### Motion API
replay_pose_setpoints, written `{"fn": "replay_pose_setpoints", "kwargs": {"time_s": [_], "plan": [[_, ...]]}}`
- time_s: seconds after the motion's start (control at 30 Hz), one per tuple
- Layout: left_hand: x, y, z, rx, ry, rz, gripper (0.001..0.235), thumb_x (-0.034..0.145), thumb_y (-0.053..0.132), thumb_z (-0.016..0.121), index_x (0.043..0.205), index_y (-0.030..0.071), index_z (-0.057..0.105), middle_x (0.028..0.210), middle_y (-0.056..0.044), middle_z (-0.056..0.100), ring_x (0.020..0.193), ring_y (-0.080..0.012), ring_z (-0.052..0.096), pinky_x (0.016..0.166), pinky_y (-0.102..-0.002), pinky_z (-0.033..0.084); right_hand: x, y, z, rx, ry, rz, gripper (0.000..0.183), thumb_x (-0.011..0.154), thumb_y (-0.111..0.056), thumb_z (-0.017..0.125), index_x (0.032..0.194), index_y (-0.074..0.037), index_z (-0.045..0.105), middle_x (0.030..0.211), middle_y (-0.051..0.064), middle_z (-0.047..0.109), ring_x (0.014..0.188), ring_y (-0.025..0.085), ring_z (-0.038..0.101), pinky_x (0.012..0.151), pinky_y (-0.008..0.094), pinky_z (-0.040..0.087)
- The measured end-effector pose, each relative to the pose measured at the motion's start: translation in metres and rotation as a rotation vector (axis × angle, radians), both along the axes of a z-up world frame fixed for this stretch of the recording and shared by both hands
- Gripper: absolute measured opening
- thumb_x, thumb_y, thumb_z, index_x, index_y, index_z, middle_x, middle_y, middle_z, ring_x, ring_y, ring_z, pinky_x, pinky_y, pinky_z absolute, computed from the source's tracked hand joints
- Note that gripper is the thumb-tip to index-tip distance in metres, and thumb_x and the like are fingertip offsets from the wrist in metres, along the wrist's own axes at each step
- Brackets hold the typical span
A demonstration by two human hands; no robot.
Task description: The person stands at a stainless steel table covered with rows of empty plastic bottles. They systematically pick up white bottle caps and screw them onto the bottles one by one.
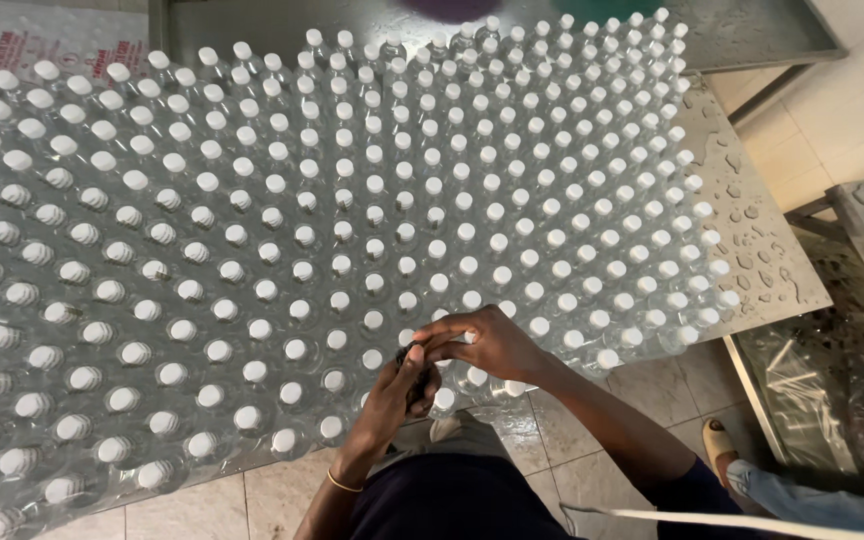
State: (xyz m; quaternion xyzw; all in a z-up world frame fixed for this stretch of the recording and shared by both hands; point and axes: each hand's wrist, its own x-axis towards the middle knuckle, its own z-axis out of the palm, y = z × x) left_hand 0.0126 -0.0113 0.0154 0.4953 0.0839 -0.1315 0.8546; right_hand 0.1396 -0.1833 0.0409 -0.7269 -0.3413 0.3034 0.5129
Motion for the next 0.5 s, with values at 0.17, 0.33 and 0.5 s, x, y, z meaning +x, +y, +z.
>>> {"fn": "replay_pose_setpoints", "kwargs": {"time_s": [0.17,0.33,0.5], "plan": [[-0.002,0.000,-0.010,-0.038,0.000,0.076,0.053,0.110,0.054,0.045,0.134,0.007,0.047,0.073,-0.001,0.052,0.053,-0.0068,0.034,0.050,-0.025,0.027,0.063,-0.007,-0.008,-0.083,-0.220,0.078,0.027,0.103,-0.027,0.074,0.127,-0.017,0.078,0.115,0.000,0.088,0.068,0.009,0.065,0.065,0.025,0.058],[0.003,-0.008,-0.025,-0.087,-0.004,0.221,0.090,0.103,0.059,0.050,0.172,0.003,0.035,0.070,0.002,0.052,0.051,-0.0050,0.033,0.047,-0.025,0.026,0.185,0.002,-0.046,0.068,-0.165,-0.252,0.032,0.100,-0.035,0.076,0.123,-0.013,0.078,0.111,0.005,0.086,0.109,0.020,0.084,0.099,0.036,0.066],[0.010,-0.037,-0.010,-0.093,0.096,0.371,0.077,0.107,0.053,0.046,0.167,0.004,0.047,0.071,-0.002,0.051,0.053,-0.0083,0.034,0.051,-0.027,0.027,0.268,0.002,-0.118,0.085,-0.410,-0.333,0.032,0.108,-0.031,0.068,0.128,-0.006,0.075,0.121,0.012,0.082,0.113,0.025,0.081,0.096,0.038,0.065]]}}
